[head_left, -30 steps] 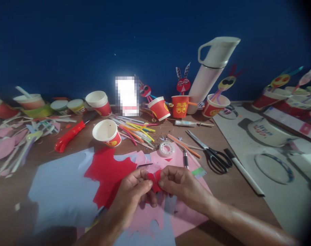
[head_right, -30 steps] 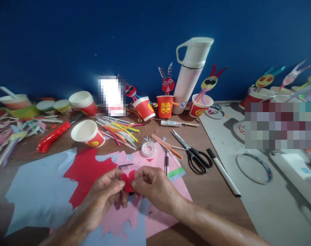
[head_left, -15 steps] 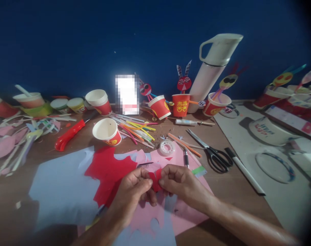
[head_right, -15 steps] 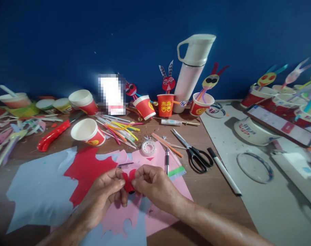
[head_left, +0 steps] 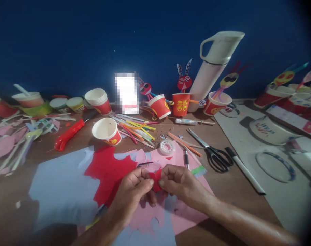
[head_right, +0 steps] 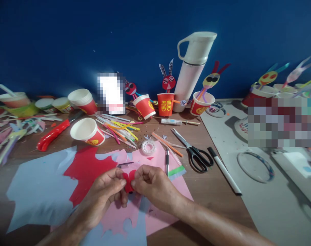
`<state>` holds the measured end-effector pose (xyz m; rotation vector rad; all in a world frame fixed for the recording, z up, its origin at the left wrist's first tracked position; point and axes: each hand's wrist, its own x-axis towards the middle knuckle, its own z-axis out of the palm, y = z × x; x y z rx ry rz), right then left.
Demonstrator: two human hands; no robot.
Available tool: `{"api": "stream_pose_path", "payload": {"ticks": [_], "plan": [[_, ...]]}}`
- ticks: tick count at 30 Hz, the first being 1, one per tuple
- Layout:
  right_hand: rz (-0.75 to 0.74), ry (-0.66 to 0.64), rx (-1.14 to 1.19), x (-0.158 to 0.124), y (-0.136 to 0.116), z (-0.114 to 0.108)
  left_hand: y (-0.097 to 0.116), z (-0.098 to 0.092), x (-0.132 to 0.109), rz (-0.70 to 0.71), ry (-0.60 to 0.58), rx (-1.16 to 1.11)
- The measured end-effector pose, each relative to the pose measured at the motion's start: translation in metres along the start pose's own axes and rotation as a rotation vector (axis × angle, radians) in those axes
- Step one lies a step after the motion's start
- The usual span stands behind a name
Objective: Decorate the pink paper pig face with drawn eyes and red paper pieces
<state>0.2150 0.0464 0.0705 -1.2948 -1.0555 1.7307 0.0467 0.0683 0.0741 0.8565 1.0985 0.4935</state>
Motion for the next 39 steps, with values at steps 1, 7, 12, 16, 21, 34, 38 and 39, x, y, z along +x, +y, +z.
{"api": "stream_pose_path", "payload": {"ticks": [1,7,12,16,21,34,38,39], "plan": [[0.0,0.001,-0.001,0.0,-0.0005,-0.0002,-0.0003,-0.0002,0.0001,-0.002,-0.001,0.0],[-0.008,0.002,0.003,-0.0008,-0.0032,-0.0003,0.0,-0.0017,0.0003,0.002,-0.002,-0.005],[-0.012,0.002,0.015,-0.0009,-0.0035,0.0007,0.0006,-0.0017,0.001,0.009,-0.019,-0.029],[-0.013,0.0,0.023,-0.0011,-0.0049,0.0012,0.0009,-0.0014,0.0009,0.016,-0.021,-0.036],[-0.016,0.006,0.024,-0.001,-0.0063,0.0012,0.0027,-0.0009,-0.0013,0.02,-0.025,-0.032],[-0.011,0.013,0.023,-0.0011,-0.0053,0.0012,0.0034,0.0,0.0009,0.046,0.045,-0.006],[-0.022,0.023,0.022,-0.0005,-0.0043,0.0013,0.0015,0.0007,0.0011,0.071,0.055,-0.001],[-0.027,0.024,0.021,-0.0004,-0.0041,0.0014,0.001,0.0009,0.0012,0.074,0.055,0.0]]}}
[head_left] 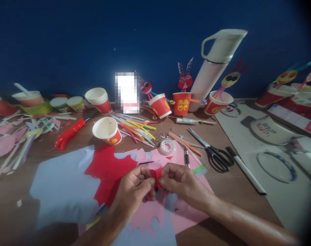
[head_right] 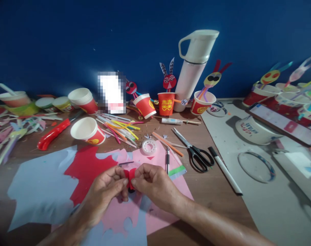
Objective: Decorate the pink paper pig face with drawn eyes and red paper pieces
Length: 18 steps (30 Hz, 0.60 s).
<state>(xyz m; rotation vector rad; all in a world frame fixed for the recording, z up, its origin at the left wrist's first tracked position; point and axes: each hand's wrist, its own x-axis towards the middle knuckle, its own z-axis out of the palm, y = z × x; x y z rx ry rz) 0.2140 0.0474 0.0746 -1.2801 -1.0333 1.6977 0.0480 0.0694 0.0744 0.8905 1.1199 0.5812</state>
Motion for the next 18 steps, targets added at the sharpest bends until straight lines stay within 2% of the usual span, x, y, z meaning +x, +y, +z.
{"api": "stream_pose_path", "payload": {"ticks": [18], "plan": [[-0.055,0.05,-0.136,-0.0015,0.0068,-0.0006,-0.003,0.0017,-0.0012,-0.03,-0.027,-0.043]]}}
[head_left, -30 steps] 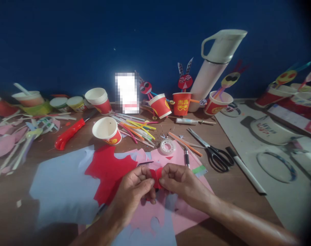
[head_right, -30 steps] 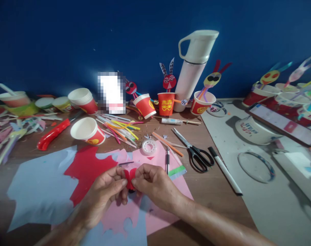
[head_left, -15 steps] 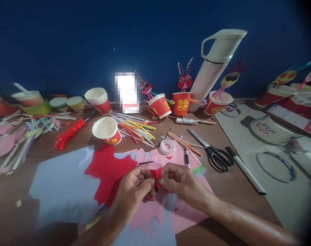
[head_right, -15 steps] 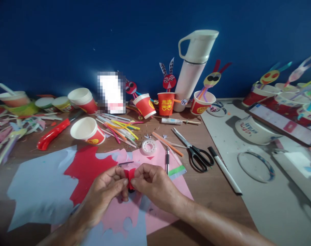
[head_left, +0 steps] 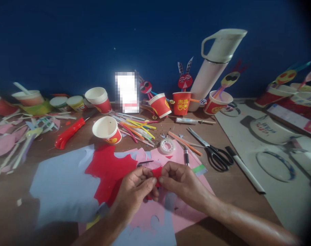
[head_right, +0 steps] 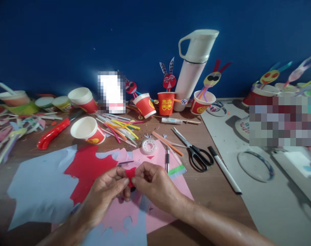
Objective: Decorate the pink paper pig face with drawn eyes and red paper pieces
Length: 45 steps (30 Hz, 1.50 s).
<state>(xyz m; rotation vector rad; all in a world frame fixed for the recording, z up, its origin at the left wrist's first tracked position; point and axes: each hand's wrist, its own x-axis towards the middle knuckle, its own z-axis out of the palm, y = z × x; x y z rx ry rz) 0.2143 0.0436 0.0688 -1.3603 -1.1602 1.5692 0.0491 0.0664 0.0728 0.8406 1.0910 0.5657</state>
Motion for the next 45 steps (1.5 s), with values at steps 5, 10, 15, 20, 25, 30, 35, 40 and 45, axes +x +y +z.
{"api": "stream_pose_path", "payload": {"ticks": [5,10,15,20,25,30,35,40,45], "plan": [[-0.014,0.006,-0.071,-0.002,-0.004,0.001,-0.001,0.0,0.0,-0.001,0.015,-0.009],[-0.077,0.104,-0.225,-0.002,-0.008,-0.001,-0.001,0.001,0.001,0.019,0.057,-0.019],[-0.158,0.14,-0.385,-0.004,-0.012,0.0,0.0,0.006,0.002,0.068,0.081,-0.037],[-0.205,0.131,-0.485,-0.005,-0.011,0.003,0.0,0.011,0.0,0.106,0.055,-0.056],[-0.264,0.146,-0.586,-0.007,-0.009,0.003,-0.002,0.014,-0.005,0.114,0.017,-0.074],[-0.379,0.191,-0.699,-0.008,-0.007,0.002,-0.003,0.012,-0.005,0.126,-0.022,-0.092],[-0.496,0.207,-0.802,-0.006,-0.001,0.0,-0.002,0.012,-0.003,0.109,-0.034,-0.117],[-0.627,0.22,-0.885,-0.005,0.006,-0.001,-0.001,0.014,-0.001,0.104,-0.017,-0.133],[-0.716,0.19,-0.91,-0.004,0.006,-0.001,-0.002,0.013,-0.001,0.097,-0.011,-0.145]]}}
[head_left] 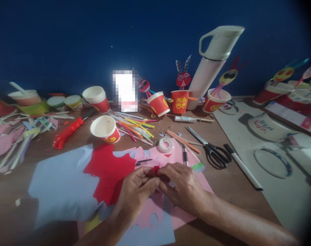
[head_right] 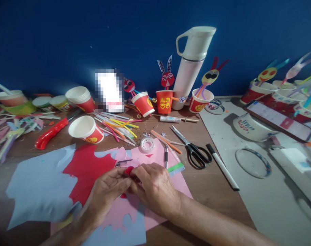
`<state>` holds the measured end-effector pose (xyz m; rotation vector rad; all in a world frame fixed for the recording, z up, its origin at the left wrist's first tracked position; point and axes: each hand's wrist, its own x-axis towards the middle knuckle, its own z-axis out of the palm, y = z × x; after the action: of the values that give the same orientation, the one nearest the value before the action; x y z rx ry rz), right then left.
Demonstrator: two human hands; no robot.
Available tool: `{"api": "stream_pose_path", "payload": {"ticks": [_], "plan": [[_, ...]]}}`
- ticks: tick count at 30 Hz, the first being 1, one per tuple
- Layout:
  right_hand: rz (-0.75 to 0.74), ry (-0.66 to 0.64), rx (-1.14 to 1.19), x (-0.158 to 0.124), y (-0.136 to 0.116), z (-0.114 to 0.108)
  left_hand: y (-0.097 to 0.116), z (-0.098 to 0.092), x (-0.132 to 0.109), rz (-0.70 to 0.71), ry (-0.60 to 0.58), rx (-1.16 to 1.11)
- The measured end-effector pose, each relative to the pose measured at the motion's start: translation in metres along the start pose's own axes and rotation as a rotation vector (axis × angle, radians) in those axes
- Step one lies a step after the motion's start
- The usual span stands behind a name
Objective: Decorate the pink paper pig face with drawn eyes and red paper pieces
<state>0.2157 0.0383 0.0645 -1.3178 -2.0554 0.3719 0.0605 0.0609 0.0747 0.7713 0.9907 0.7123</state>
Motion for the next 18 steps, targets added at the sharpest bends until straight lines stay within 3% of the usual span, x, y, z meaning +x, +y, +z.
{"api": "stream_pose_path", "payload": {"ticks": [3,11,18], "plan": [[0.01,-0.031,0.055,0.002,-0.001,-0.0014,-0.002,-0.0029,0.0009,0.001,0.038,-0.005],[0.296,-0.084,0.276,0.0031,-0.0008,-0.0024,-0.0019,-0.0047,0.005,-0.054,0.106,0.021],[0.455,-0.114,0.397,0.0083,-0.0015,-0.0054,-0.0047,-0.0066,0.0022,-0.059,0.111,0.063]]}}
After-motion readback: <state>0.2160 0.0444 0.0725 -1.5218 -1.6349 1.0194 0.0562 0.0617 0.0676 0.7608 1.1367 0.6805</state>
